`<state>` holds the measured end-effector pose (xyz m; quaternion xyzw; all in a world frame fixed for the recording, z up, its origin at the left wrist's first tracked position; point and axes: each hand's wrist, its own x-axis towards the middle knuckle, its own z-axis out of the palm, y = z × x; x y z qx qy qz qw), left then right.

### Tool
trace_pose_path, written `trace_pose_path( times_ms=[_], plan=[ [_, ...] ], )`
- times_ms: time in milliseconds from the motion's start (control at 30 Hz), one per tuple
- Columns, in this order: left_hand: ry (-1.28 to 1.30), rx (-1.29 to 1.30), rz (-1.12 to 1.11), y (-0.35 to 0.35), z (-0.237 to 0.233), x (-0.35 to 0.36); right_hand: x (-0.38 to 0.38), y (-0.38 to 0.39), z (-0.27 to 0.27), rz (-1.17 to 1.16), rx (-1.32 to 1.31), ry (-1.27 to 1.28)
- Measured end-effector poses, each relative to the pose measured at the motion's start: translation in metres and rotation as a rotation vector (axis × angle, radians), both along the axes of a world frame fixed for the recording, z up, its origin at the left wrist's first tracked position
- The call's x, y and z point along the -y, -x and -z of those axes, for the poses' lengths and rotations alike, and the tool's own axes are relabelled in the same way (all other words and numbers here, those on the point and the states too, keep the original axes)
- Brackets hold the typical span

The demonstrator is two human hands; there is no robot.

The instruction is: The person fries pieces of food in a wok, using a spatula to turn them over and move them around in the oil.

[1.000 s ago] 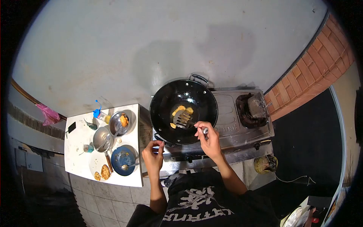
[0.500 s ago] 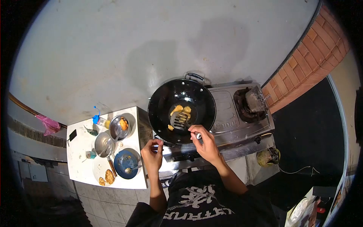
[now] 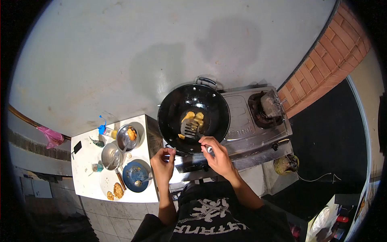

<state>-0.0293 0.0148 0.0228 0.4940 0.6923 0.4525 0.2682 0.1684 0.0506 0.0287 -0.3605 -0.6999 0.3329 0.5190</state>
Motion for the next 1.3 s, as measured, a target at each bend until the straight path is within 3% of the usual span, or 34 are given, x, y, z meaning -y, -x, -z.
trace_pose_path(
  times_ms=[567,833,933,1033,1300],
  plan=[
    [0.065,-0.071,0.062,0.002,0.005,0.001,0.002,0.0,0.001,-0.014,0.036,0.022],
    [0.092,-0.013,0.065,-0.001,0.01,0.005,-0.012,-0.024,0.003,0.155,0.003,0.057],
    [0.061,-0.018,0.063,-0.003,0.014,0.006,-0.015,-0.025,0.004,0.198,0.039,-0.039],
    [0.047,-0.042,0.06,-0.005,0.013,0.006,-0.01,-0.021,0.005,0.155,0.002,0.096],
    [0.05,-0.109,0.026,-0.016,0.001,0.009,-0.013,-0.015,0.008,0.111,0.036,0.041]
  ],
)
